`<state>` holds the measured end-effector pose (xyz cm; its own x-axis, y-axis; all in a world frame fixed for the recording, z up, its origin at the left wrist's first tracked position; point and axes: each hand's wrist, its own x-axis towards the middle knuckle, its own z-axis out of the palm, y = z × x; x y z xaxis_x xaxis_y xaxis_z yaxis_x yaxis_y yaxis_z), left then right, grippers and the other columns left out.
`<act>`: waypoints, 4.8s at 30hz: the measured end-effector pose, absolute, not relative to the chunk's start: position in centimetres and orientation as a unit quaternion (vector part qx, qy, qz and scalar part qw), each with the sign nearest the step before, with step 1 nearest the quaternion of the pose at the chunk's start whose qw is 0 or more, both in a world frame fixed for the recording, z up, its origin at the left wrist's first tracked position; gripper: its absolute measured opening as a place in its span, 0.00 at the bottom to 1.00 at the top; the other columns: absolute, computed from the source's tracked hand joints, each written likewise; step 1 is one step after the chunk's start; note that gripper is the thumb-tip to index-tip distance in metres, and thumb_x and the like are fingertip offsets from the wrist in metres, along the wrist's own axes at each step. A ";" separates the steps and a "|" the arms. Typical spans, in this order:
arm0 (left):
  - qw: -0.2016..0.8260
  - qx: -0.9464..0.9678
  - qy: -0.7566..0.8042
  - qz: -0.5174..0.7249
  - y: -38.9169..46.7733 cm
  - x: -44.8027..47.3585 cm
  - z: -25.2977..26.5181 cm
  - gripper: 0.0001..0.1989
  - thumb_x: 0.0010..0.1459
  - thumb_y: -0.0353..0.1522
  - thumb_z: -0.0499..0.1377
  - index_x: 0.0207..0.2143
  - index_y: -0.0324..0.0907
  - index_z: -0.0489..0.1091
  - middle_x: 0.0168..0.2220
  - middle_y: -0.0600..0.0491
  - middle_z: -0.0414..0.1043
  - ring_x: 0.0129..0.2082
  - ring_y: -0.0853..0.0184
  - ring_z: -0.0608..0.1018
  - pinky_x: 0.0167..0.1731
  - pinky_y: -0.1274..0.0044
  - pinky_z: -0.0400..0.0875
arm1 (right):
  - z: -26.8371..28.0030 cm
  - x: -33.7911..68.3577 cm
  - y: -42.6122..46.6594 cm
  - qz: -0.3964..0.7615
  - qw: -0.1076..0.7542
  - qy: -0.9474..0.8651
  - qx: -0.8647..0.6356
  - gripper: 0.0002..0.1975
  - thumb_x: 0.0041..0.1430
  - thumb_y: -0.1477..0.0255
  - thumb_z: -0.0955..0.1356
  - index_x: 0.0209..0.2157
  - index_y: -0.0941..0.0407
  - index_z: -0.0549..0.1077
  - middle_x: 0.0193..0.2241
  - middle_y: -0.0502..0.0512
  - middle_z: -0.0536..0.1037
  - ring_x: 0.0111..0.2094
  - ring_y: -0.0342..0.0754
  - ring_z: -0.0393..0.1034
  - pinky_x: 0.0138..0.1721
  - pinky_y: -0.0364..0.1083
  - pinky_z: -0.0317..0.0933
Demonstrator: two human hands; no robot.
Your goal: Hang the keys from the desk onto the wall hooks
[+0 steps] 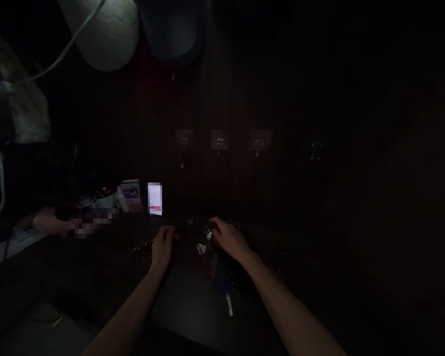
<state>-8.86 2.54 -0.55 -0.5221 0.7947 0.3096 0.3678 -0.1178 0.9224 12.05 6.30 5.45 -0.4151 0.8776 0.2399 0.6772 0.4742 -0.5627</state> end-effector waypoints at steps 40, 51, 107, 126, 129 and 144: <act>0.129 0.454 0.718 0.511 -3.0 -18.1 1.4 0.12 0.47 0.36 0.54 0.33 0.45 0.73 0.37 0.51 0.77 0.40 0.60 0.76 0.42 0.71 0.68 | -1.0 18.2 2.5 0.101 0.367 -0.788 -0.483 0.13 0.61 0.71 0.57 0.36 0.52 0.72 0.40 0.55 0.76 0.44 0.50 0.67 0.46 0.51 0.57; 0.234 0.456 0.680 0.524 -3.2 -16.6 1.7 0.11 0.49 0.35 0.56 0.35 0.43 0.73 0.40 0.51 0.77 0.44 0.62 0.76 0.47 0.72 0.67 | -1.1 18.2 2.7 0.103 0.378 -0.784 -0.482 0.12 0.60 0.71 0.58 0.35 0.53 0.73 0.38 0.55 0.76 0.43 0.50 0.68 0.45 0.50 0.58; 0.158 0.641 0.640 0.393 4.8 -11.8 2.1 0.13 0.46 0.25 0.55 0.33 0.45 0.75 0.41 0.49 0.74 0.46 0.57 0.71 0.52 0.68 0.58 | -1.1 18.3 2.9 0.107 0.392 -0.775 -0.483 0.12 0.60 0.71 0.59 0.34 0.52 0.73 0.37 0.54 0.76 0.42 0.49 0.68 0.42 0.48 0.58; 0.197 0.615 0.652 0.399 8.2 -7.3 1.9 0.03 0.46 0.27 0.59 0.23 0.44 0.70 0.34 0.47 0.73 0.47 0.56 0.71 0.51 0.68 0.57 | -1.0 18.4 2.9 0.110 0.404 -0.764 -0.491 0.11 0.60 0.72 0.59 0.34 0.53 0.73 0.36 0.54 0.77 0.41 0.48 0.68 0.42 0.48 0.58; 0.211 0.601 0.645 0.423 7.7 -7.6 2.3 0.03 0.48 0.30 0.58 0.24 0.44 0.71 0.34 0.49 0.74 0.44 0.57 0.73 0.49 0.69 0.60 | -0.8 18.4 2.8 0.104 0.403 -0.767 -0.488 0.12 0.60 0.72 0.59 0.33 0.53 0.73 0.35 0.54 0.77 0.40 0.48 0.68 0.41 0.47 0.58; 0.599 0.317 0.444 0.586 2.4 -8.4 4.1 0.04 0.54 0.31 0.58 0.31 0.39 0.66 0.40 0.42 0.76 0.40 0.61 0.78 0.44 0.68 0.70 | -0.9 18.4 2.7 0.099 0.414 -0.767 -0.480 0.13 0.60 0.70 0.58 0.34 0.52 0.73 0.36 0.55 0.77 0.41 0.50 0.68 0.42 0.50 0.59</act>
